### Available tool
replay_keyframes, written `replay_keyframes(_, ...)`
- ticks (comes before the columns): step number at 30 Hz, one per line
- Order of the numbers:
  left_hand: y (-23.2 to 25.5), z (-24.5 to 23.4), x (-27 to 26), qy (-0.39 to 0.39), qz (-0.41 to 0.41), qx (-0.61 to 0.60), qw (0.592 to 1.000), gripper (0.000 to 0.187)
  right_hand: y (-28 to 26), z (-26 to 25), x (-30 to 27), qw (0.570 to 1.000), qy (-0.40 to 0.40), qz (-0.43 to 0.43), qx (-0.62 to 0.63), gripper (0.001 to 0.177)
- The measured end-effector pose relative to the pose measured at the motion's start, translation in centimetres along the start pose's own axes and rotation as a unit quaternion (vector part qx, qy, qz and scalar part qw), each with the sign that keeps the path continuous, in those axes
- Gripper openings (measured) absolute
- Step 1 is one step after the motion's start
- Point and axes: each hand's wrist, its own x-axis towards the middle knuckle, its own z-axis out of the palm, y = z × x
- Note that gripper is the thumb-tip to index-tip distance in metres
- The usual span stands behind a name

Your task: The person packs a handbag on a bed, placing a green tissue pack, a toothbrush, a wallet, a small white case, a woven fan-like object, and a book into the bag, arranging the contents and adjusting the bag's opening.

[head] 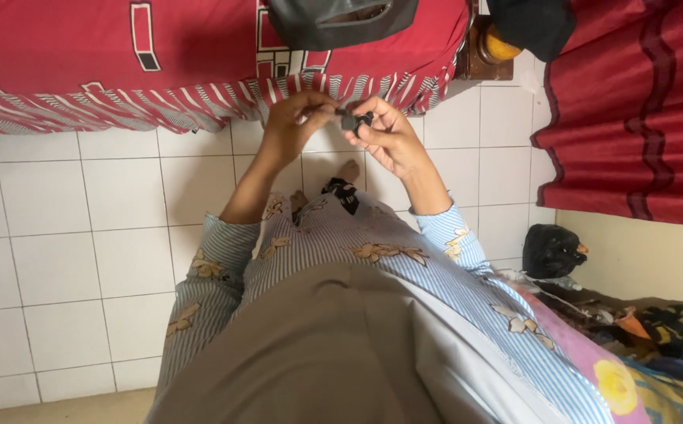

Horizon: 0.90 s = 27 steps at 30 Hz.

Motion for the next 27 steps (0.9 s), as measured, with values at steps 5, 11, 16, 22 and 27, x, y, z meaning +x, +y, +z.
replay_keyframes(5,0.0,1.9,0.8,0.039,0.021,-0.035,0.998,0.023,0.7,-0.4,1.5,0.993,0.083,-0.062,0.058,0.014)
replay_keyframes(11,1.2,3.3,3.3,0.085,0.052,0.036,0.994,0.024,-0.5,-1.2,3.1,0.990,0.096,-0.104,0.000,0.034)
replay_keyframes(16,2.3,4.4,6.7,0.107,0.123,0.180,0.970,0.016,-3.6,-3.1,4.3,0.967,0.071,-0.117,-0.213,0.034)
replay_keyframes(22,2.8,6.3,11.1,0.103,0.193,0.139,0.966,0.022,-8.7,-7.0,7.1,0.988,0.052,-0.114,-0.088,0.029)
replay_keyframes(27,0.5,7.0,13.9,0.124,0.158,0.099,0.975,0.030,-12.7,-9.8,9.0,0.993,-0.020,-0.092,0.067,0.031)
